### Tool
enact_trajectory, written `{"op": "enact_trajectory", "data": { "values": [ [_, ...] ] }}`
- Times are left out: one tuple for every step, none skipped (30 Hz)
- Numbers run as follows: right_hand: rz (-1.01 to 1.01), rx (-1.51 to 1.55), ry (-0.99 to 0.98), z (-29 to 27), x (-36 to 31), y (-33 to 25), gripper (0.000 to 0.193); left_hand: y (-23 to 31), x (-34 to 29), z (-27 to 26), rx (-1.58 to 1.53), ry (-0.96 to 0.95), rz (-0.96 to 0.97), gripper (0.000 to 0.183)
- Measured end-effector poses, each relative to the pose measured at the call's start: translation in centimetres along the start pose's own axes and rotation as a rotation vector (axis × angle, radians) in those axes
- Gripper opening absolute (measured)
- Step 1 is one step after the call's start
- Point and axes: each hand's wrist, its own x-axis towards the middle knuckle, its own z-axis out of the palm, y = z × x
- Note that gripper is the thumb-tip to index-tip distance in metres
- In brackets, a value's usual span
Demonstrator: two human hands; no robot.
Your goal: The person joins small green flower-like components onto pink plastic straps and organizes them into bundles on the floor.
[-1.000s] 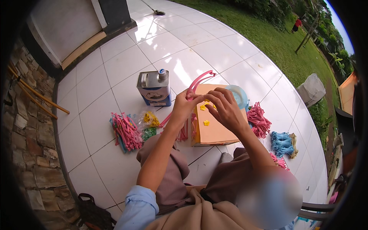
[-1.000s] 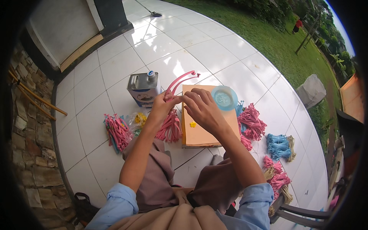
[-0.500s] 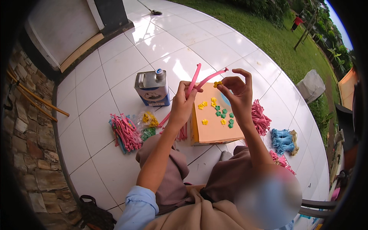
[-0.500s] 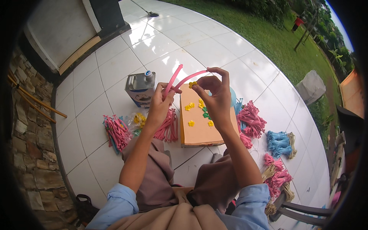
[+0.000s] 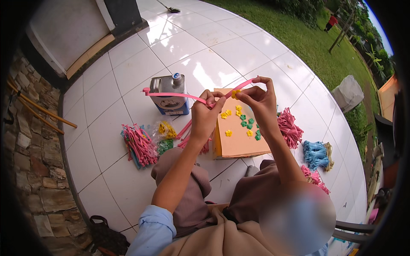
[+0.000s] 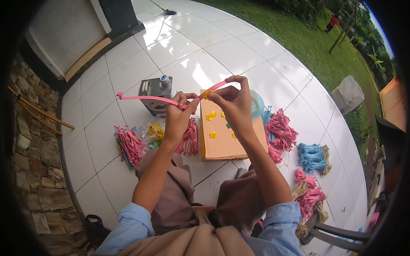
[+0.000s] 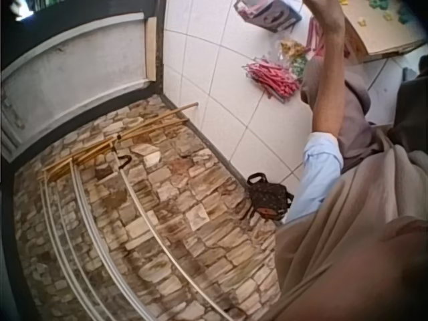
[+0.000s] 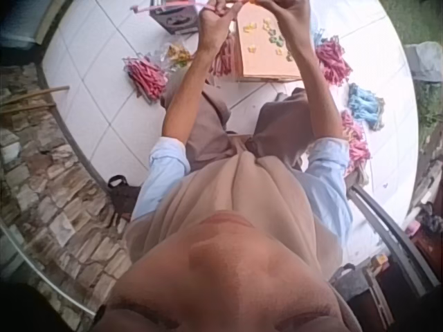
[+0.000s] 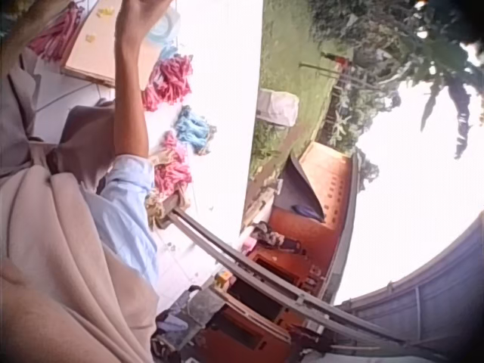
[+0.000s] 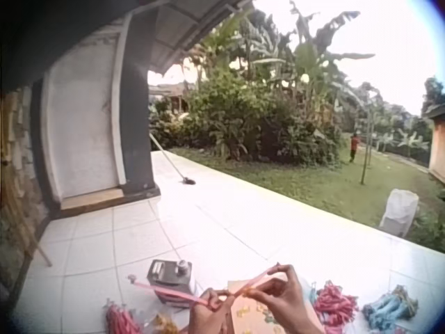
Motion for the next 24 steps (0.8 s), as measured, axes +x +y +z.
{"op": "enact_trajectory", "data": {
  "values": [
    [0.001, 0.0, 0.001, 0.1, 0.0, 0.1, 0.047, 0.2, -0.1, 0.1, 0.0, -0.001, -0.001, 0.036],
    [0.005, -0.008, 0.002, 0.2, 0.0, 0.1, 0.047, 0.3, -0.1, 0.3, -0.015, 0.006, 0.004, 0.037],
    [0.008, -0.015, 0.002, 0.3, 0.0, 0.1, 0.047, 0.4, -0.2, 0.4, -0.03, 0.014, 0.011, 0.038],
    [0.007, -0.015, 0.002, 0.3, 0.0, 0.1, 0.047, 0.3, -0.1, 0.4, -0.03, 0.014, 0.011, 0.038],
    [-0.005, -0.015, 0.002, 0.4, 0.1, 0.1, 0.047, 0.1, 0.0, 0.4, 0.001, 0.001, 0.038, 0.038],
    [-0.016, -0.014, 0.0, 0.5, 0.1, 0.2, 0.047, -0.1, 0.0, 0.3, 0.034, -0.009, 0.063, 0.039],
    [-0.015, -0.014, -0.001, 0.5, 0.1, 0.3, 0.047, -0.1, 0.0, 0.3, 0.034, -0.007, 0.062, 0.039],
    [-0.022, -0.022, -0.002, 0.6, 0.2, 0.3, 0.046, 0.0, 0.0, 0.3, 0.035, -0.008, 0.074, 0.039],
    [-0.03, -0.03, -0.002, 0.6, 0.2, 0.3, 0.046, 0.1, -0.1, 0.2, 0.036, -0.01, 0.087, 0.038],
    [-0.029, -0.031, -0.003, 0.7, 0.2, 0.3, 0.046, 0.1, -0.1, 0.2, 0.035, -0.009, 0.087, 0.038],
    [-0.039, -0.04, -0.001, 0.7, 0.2, 0.4, 0.046, 0.1, -0.2, 0.2, 0.029, -0.006, 0.08, 0.038],
    [-0.049, -0.049, 0.001, 0.7, 0.2, 0.4, 0.045, 0.2, -0.2, 0.2, 0.023, -0.005, 0.073, 0.037],
    [-0.05, -0.05, 0.001, 0.8, 0.2, 0.4, 0.045, 0.2, -0.2, 0.2, 0.022, -0.005, 0.074, 0.037],
    [-0.06, -0.059, 0.004, 0.8, 0.1, 0.4, 0.045, 0.2, -0.2, 0.2, 0.013, -0.006, 0.08, 0.037],
    [-0.07, -0.066, 0.007, 0.9, 0.1, 0.4, 0.044, 0.1, -0.2, 0.2, 0.005, -0.007, 0.086, 0.037],
    [-0.071, -0.066, 0.008, 0.9, 0.1, 0.4, 0.044, 0.0, -0.2, 0.2, 0.006, -0.007, 0.086, 0.037],
    [-0.095, -0.113, 0.018, 1.0, 0.1, 0.5, 0.044, -0.2, -0.2, 0.2, 0.005, -0.014, 0.089, 0.037],
    [-0.12, -0.16, 0.027, 1.0, 0.1, 0.5, 0.044, -0.2, -0.2, 0.2, 0.005, -0.02, 0.092, 0.038],
    [-0.121, -0.159, 0.027, 1.1, 0.1, 0.5, 0.044, -0.2, -0.2, 0.1, 0.006, -0.02, 0.093, 0.038],
    [-0.128, -0.183, 0.028, 1.1, 0.1, 0.6, 0.044, -0.2, -0.3, 0.1, -0.03, -0.023, 0.101, 0.038],
    [-0.136, -0.21, 0.033, 1.1, 0.2, 0.7, 0.045, -0.1, -0.3, 0.2, -0.067, -0.028, 0.109, 0.039],
    [-0.137, -0.211, 0.035, 1.0, 0.2, 0.7, 0.045, 0.0, -0.3, 0.2, -0.068, -0.031, 0.11, 0.039],
    [-0.179, -0.278, 0.04, 0.9, 0.2, 0.8, 0.047, 0.3, -0.5, 0.1, -0.047, -0.026, 0.089, 0.039],
    [-0.221, -0.344, 0.044, 0.9, 0.2, 0.8, 0.049, 0.6, -0.5, 0.0, -0.025, -0.021, 0.069, 0.04]
  ]
}}
